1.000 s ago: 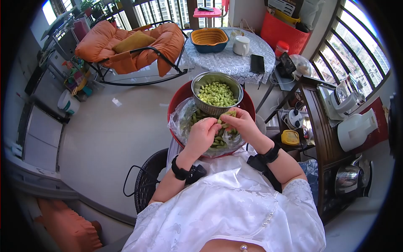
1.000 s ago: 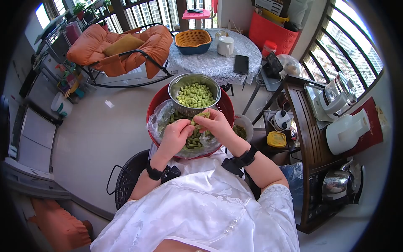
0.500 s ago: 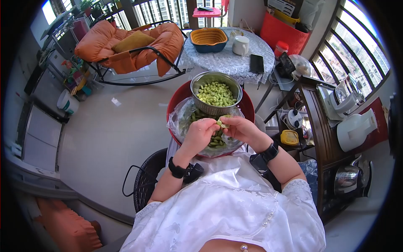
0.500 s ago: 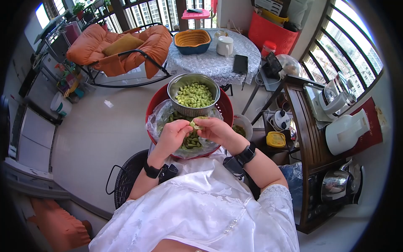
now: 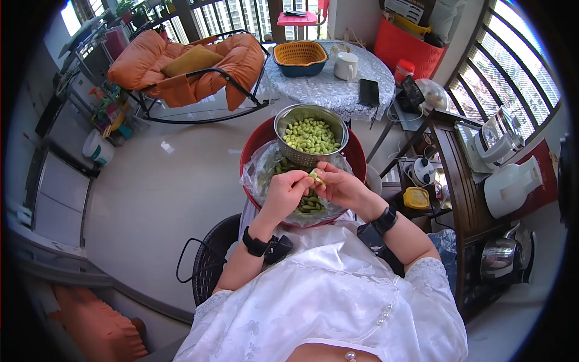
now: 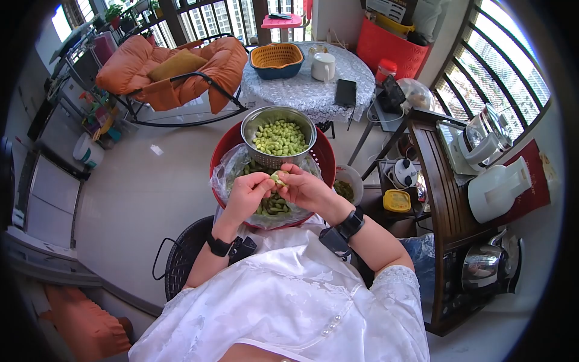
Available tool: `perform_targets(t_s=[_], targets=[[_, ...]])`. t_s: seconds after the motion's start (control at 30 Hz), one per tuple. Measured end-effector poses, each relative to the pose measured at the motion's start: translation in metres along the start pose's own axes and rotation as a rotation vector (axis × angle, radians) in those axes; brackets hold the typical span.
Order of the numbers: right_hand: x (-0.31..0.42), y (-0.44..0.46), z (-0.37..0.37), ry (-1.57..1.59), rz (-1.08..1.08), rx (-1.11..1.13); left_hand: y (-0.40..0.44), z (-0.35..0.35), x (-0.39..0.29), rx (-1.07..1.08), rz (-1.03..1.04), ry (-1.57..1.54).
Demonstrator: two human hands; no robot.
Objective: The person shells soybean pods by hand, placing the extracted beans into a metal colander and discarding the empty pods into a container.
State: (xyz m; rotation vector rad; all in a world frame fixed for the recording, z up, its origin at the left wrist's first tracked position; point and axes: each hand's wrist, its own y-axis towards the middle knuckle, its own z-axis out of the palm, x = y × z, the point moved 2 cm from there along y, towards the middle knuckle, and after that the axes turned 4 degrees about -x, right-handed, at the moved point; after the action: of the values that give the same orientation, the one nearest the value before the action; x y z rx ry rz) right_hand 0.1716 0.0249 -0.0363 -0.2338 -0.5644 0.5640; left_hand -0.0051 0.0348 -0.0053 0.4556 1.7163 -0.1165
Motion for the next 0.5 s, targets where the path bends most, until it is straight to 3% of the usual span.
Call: perform_targets(t_s=[0.1,0.17,0.2,0.27,0.3,0.37,0.5], targets=[[0.004,-0.007,0.011,-0.205,-0.137,-0.032,0.0,0.002,0.004,-0.03,-0.024,-0.062],[0.007,-0.011,0.013,-0.652,-0.407,-0.178,0.0,0.001,0.003,-0.035,-0.042,-0.027],[0.005,-0.007,0.011,-0.653,-0.406,-0.175,-0.001,0.0,0.003,-0.041,-0.061,0.01],[0.003,-0.004,0.013,-0.971,-0.832,-0.14,0.0,-0.001,0.006,-0.031,-0.084,0.0],[0.002,-0.005,0.011,-0.971,-0.832,-0.141,0.001,0.0,0.009,-0.017,-0.107,-0.012],[-0.002,-0.007,0.013,-0.928,-0.582,-0.209,0.003,-0.002,0.019,0.003,-0.167,-0.024],[0.004,-0.007,0.01,-1.061,-0.465,-0.192,0.006,-0.004,0.03,0.027,-0.313,0.119]])
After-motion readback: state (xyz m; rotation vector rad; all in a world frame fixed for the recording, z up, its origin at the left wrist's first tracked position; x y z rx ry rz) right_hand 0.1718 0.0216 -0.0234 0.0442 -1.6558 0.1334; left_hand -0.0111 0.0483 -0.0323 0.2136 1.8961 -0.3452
